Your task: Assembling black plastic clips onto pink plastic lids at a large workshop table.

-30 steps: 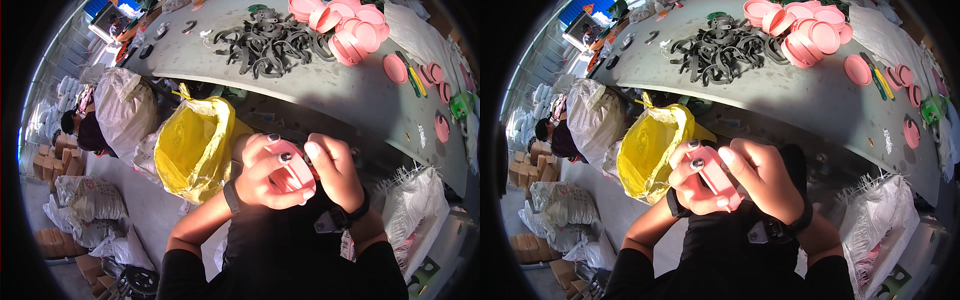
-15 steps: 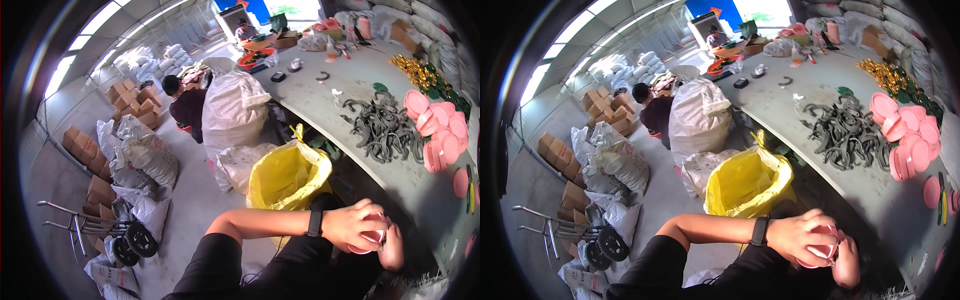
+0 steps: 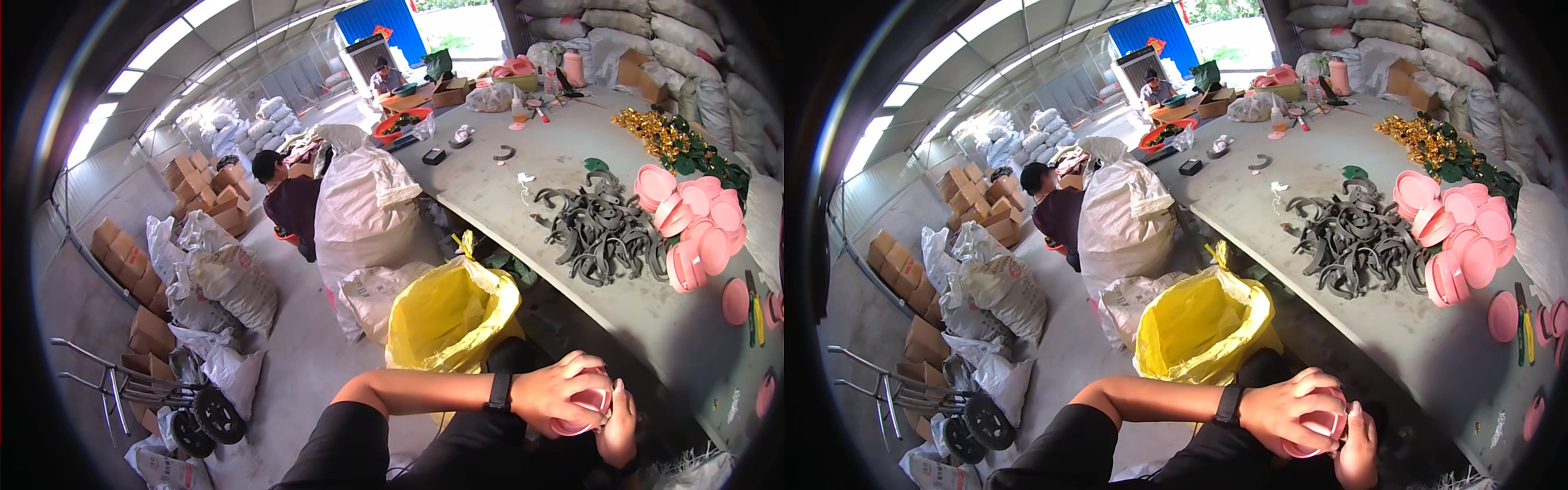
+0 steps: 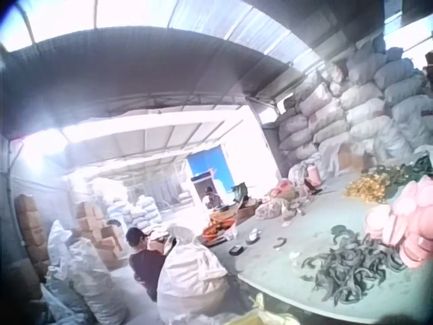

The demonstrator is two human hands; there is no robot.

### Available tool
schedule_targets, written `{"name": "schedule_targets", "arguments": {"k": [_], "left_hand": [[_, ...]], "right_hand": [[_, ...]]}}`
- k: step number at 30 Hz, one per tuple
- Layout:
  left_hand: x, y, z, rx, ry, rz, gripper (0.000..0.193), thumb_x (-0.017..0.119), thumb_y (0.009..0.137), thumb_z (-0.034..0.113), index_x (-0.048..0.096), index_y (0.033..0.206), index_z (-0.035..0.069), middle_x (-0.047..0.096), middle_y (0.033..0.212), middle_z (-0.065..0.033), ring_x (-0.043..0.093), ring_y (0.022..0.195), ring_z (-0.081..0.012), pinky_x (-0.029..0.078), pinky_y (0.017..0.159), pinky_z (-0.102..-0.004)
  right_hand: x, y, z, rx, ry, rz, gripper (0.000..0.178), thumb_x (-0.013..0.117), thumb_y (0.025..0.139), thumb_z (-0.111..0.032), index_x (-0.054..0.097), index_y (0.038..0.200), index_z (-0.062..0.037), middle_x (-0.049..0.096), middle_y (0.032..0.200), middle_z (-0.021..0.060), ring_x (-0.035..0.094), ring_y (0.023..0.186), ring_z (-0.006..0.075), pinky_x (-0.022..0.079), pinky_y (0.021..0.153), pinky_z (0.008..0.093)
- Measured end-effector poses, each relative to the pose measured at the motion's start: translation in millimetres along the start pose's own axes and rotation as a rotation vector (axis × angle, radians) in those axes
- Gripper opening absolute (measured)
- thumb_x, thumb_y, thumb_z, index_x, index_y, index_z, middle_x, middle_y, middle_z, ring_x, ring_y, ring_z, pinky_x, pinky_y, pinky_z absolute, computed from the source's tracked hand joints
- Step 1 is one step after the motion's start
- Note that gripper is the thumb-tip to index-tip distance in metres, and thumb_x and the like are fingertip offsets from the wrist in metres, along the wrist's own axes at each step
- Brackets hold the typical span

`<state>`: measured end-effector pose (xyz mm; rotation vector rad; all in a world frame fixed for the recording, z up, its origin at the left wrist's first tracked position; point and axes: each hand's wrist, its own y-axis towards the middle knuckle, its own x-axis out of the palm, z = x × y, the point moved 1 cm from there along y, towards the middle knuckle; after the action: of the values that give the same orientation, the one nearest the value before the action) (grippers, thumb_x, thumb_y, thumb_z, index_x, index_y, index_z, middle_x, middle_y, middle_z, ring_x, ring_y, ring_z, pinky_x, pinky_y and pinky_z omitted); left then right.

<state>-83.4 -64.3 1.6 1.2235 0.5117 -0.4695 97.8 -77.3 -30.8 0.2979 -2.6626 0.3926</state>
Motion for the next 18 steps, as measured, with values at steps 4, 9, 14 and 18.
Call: {"name": "schedule_targets", "arguments": {"k": [4,9,14,18], "left_hand": [[-1,6,3,-0.024,-0.003,-0.003,0.056,0.076,0.052,0.018,0.060,0.105,0.024,0.045,0.116,-0.0105,0.039,0.109,-0.0381,0.038,0.082,-0.0506],[-6,1,-3,-0.080,0.102,0.076,0.043,0.076,0.055,0.018,0.065,0.096,0.027,0.050,0.110,-0.0051,0.045,0.102,-0.0314,0.040,0.078,-0.0428],[-6,-2,-8,0.074,0.233,0.164,0.040,0.078,0.061,0.030,0.062,0.098,0.035,0.043,0.116,-0.0011,0.041,0.108,-0.0332,0.043,0.073,-0.0427],[4,7,-7,0.177,0.268,0.206,0.048,0.075,0.064,0.030,0.057,0.106,0.043,0.040,0.121,0.0020,0.039,0.110,-0.0320,0.043,0.073,-0.0402]], "right_hand": [[15,-11,-36,0.041,-0.316,-0.092,0.035,0.037,0.097,-0.032,0.054,0.083,-0.0051,0.043,0.059,-0.0043,0.038,0.048,0.0037,0.029,0.041,0.0184],[34,3,-42,0.134,-0.191,-0.129,0.032,0.037,0.098,-0.029,0.055,0.084,-0.0059,0.049,0.066,-0.0025,0.042,0.055,0.0043,0.035,0.048,0.0192],[42,-4,-56,-0.167,-0.289,-0.311,0.030,0.038,0.098,-0.023,0.054,0.084,-0.0004,0.054,0.069,0.0027,0.048,0.062,0.0097,0.042,0.058,0.0266],[32,-11,-50,-0.331,-0.412,-0.324,0.029,0.042,0.096,-0.023,0.052,0.082,0.0006,0.051,0.066,0.0081,0.046,0.058,0.0149,0.040,0.058,0.0293]]}}
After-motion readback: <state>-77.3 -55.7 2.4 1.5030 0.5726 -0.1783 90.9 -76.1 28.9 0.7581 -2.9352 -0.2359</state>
